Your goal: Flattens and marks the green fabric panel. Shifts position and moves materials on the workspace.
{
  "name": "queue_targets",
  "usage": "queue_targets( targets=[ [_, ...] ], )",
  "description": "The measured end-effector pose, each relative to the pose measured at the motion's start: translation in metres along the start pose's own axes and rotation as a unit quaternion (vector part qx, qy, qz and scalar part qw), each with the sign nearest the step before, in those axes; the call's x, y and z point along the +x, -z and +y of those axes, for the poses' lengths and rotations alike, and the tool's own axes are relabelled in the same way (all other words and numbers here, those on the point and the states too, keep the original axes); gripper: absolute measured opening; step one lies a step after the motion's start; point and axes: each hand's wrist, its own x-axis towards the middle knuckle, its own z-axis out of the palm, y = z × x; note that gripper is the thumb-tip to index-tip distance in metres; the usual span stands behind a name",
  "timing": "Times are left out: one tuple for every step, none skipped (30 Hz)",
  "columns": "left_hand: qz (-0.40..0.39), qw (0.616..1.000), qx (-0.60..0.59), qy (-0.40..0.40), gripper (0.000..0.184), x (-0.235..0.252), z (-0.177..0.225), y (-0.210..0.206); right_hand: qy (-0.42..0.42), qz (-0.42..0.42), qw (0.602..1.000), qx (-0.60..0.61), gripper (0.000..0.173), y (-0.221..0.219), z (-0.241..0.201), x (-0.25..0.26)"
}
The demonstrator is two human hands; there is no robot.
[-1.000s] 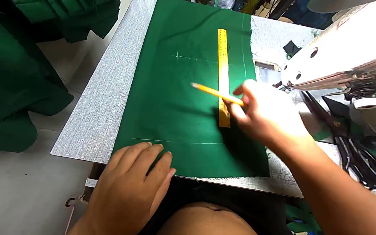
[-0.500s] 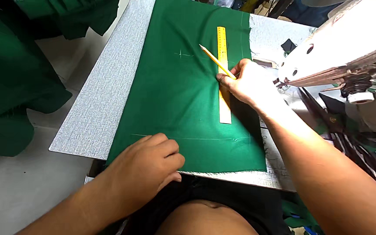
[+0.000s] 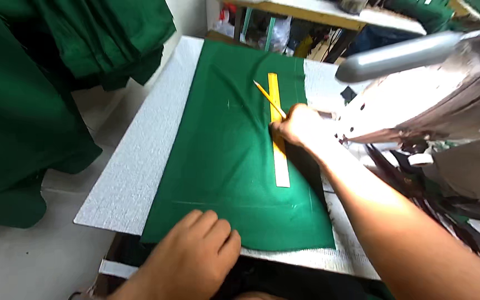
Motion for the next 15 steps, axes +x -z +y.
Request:
queue_targets(
  targets=[
    [-0.011, 1.0, 0.007, 0.018, 0.021, -0.002, 0.006, 0.002, -0.01, -0.013, 1.0, 0.008, 0.041, 0.001, 0.0, 0.001],
    [-0.028, 0.999, 0.009, 0.041, 0.021, -0.004, 0.012, 0.004, -0.018, -0.019, 0.999, 0.02, 0.041, 0.002, 0.001, 0.001],
    [-0.042, 0.997, 0.007, 0.065, 0.021, -0.006, 0.017, 0.006, -0.022, -0.018, 0.999, 0.032, 0.042, 0.0, 0.002, 0.001],
    [-0.051, 0.995, 0.001, 0.086, 0.023, -0.008, 0.022, 0.006, -0.023, -0.011, 0.999, 0.047, 0.042, -0.002, 0.004, -0.001],
    [-0.057, 0.993, -0.007, 0.103, 0.026, -0.011, 0.025, 0.007, -0.027, -0.012, 0.998, 0.063, 0.046, -0.004, 0.005, 0.0],
    [-0.058, 0.991, -0.014, 0.118, 0.03, -0.014, 0.028, 0.006, -0.03, -0.013, 0.997, 0.073, 0.047, -0.005, 0.006, 0.0],
    [-0.057, 0.989, -0.024, 0.132, 0.034, -0.017, 0.031, 0.005, -0.028, -0.011, 0.996, 0.079, 0.045, -0.005, 0.006, 0.0],
    [-0.059, 0.987, -0.035, 0.143, 0.039, -0.02, 0.032, 0.003, -0.019, -0.01, 0.997, 0.073, 0.037, -0.003, 0.005, -0.003],
    [-0.065, 0.985, -0.046, 0.154, 0.046, -0.023, 0.033, 0.002, 0.003, 0.002, 0.998, 0.059, 0.028, -0.001, 0.004, -0.011],
    [-0.076, 0.982, -0.057, 0.164, 0.053, -0.027, 0.034, 0.001, 0.041, 0.022, 0.998, 0.039, 0.022, 0.0, 0.005, -0.021],
    [-0.09, 0.979, -0.063, 0.174, 0.059, -0.031, 0.035, 0.0, 0.09, 0.042, 0.995, 0.017, 0.019, 0.0, 0.007, -0.033],
    [-0.1, 0.976, -0.066, 0.182, 0.065, -0.034, 0.035, -0.001, 0.153, 0.058, 0.987, 0.0, 0.018, 0.0, 0.012, -0.045],
    [-0.103, 0.975, -0.063, 0.189, 0.069, -0.038, 0.035, -0.002, 0.22, 0.068, 0.973, -0.017, 0.015, -0.003, 0.02, -0.058],
    [-0.103, 0.974, -0.058, 0.194, 0.073, -0.041, 0.035, -0.003, 0.298, 0.088, 0.95, -0.027, 0.011, -0.01, 0.029, -0.07],
    [-0.103, 0.973, -0.056, 0.197, 0.076, -0.043, 0.034, -0.004, 0.367, 0.097, 0.925, -0.032, 0.011, -0.017, 0.037, -0.083]
  ],
)
